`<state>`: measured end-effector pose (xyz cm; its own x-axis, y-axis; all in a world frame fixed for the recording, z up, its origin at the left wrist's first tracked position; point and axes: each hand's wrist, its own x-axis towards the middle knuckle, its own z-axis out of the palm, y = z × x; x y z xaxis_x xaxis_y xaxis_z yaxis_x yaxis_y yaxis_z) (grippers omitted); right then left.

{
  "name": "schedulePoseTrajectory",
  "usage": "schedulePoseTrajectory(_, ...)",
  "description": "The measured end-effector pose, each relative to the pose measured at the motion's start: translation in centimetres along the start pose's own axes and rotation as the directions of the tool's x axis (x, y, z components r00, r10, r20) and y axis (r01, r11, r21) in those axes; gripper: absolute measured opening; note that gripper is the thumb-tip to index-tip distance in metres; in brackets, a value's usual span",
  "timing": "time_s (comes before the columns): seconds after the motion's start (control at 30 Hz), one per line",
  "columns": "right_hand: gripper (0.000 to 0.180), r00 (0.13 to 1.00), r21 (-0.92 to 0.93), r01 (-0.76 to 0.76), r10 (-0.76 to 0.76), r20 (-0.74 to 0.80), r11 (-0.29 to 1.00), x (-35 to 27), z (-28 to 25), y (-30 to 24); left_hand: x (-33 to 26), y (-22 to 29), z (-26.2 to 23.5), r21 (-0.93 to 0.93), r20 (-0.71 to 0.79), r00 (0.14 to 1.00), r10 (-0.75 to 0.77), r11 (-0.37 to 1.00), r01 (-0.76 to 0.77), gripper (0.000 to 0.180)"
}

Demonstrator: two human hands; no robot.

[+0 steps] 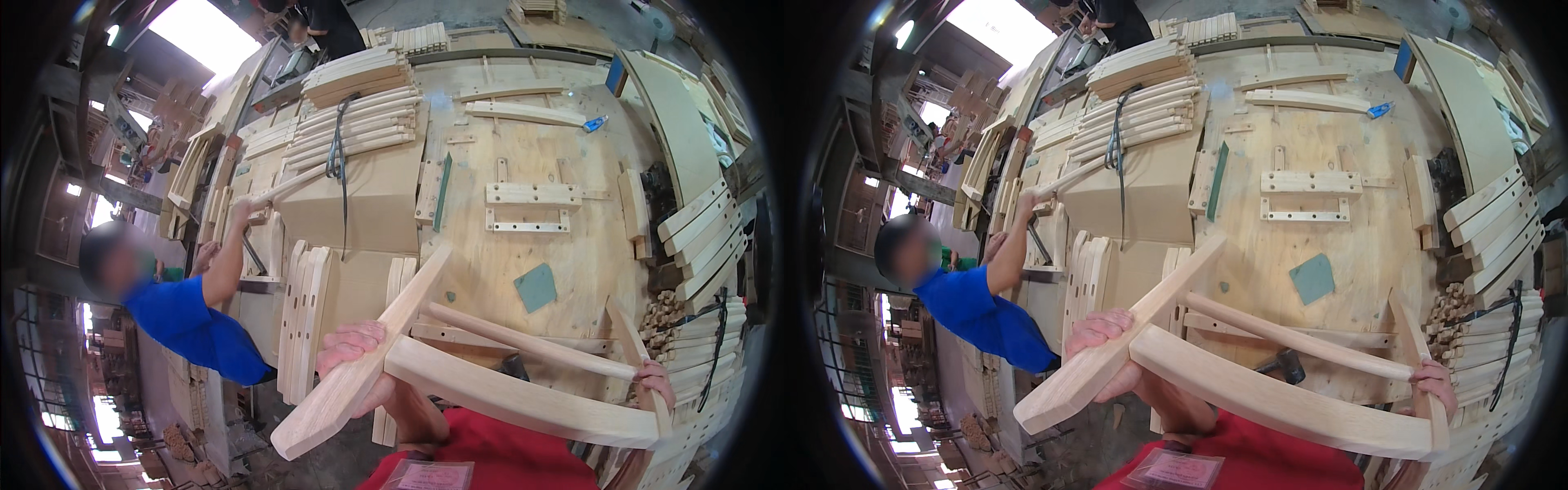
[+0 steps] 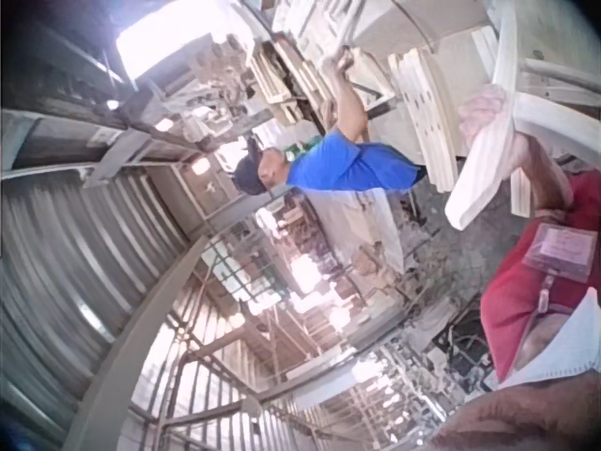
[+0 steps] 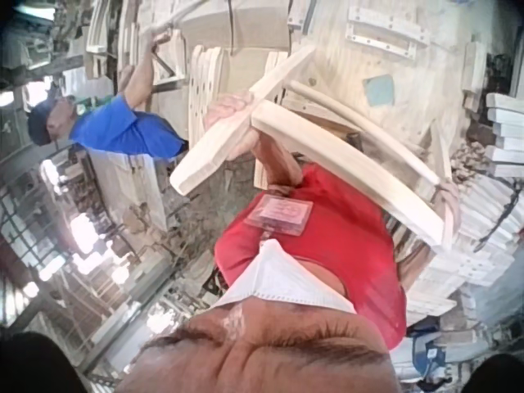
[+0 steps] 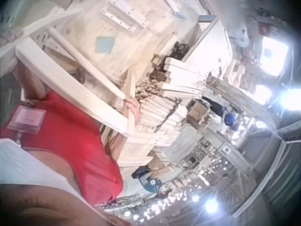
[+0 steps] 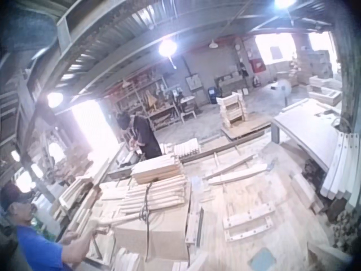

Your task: The person assembles wooden chair frames on a workbench in a factory. They align pre-drilled wooden slats and legs, then use a rubber mallet to tap the joints together. The person repeatedly picks up new components, assembles them into frames, and stacks the finished units.

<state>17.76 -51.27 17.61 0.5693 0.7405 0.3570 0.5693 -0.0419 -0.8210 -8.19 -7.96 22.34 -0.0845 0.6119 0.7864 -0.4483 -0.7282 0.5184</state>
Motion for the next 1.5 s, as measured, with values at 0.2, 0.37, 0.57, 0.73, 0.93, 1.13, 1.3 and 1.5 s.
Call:
schedulePoseTrajectory(0.2, 0.043, 0.998, 0.016, 0.0, 0.001, -0.063, 1.0, -0.5, 0.3, -0.6, 1.1, 0.1, 0.2, 0.022, 0.031, 0.994, -0.109, 0.994, 0.108, 0.085)
schedulePoseTrajectory(0.37, 0.016, 0.974, 0.197, -0.142, 0.172, -0.149, 0.97, -1.9, 1.4, -1.2, 4.9, 8.1, 0.0, -0.203, 0.02, 0.963, -0.267, 0.942, 0.266, 0.071)
schedulePoseTrajectory(0.57, 0.002, 0.999, 0.018, -0.025, 0.025, 0.025, 1.0, -1.2, 0.8, -2.8, 5.5, 9.8, -1.3, -0.185, 0.012, 0.967, -0.253, 0.95, 0.251, 0.066)
schedulePoseTrajectory(0.73, 0.013, 0.994, -0.177, -0.054, 0.035, -0.106, 0.983, -0.2, 2.4, -5.1, 4.6, 9.5, -1.5, -0.193, -0.087, 0.959, -0.27, 0.949, 0.249, 0.065)
schedulePoseTrajectory(0.93, 0.02, 0.993, -0.196, -0.114, 0.106, -0.054, 0.974, -0.3, 2.2, -6.4, 5.1, 9.4, -1.4, -0.192, -0.056, 0.964, -0.258, 0.951, 0.244, 0.065)
schedulePoseTrajectory(1.13, 0.021, 0.992, -0.147, -0.1, 0.086, -0.095, 0.984, 0.1, 2.7, -7.1, 4.9, 9.1, -1.5, -0.203, -0.086, 0.967, -0.241, 0.954, 0.22, 0.063)
schedulePoseTrajectory(1.3, 0.007, 0.995, -0.05, -0.074, 0.07, -0.065, 0.996, -3.6, 3.4, -7.1, 4.1, 9.9, -3.3, -0.253, 0.0, 0.989, -0.146, 0.957, 0.141, 0.061)
schedulePoseTrajectory(1.5, 0.035, 0.988, -0.163, -0.03, 0.005, -0.151, 0.986, -6.8, 3.3, -6.4, 4.7, 11.2, -3.5, -0.251, 0.149, 0.983, 0.11, 0.966, -0.07, 0.057)
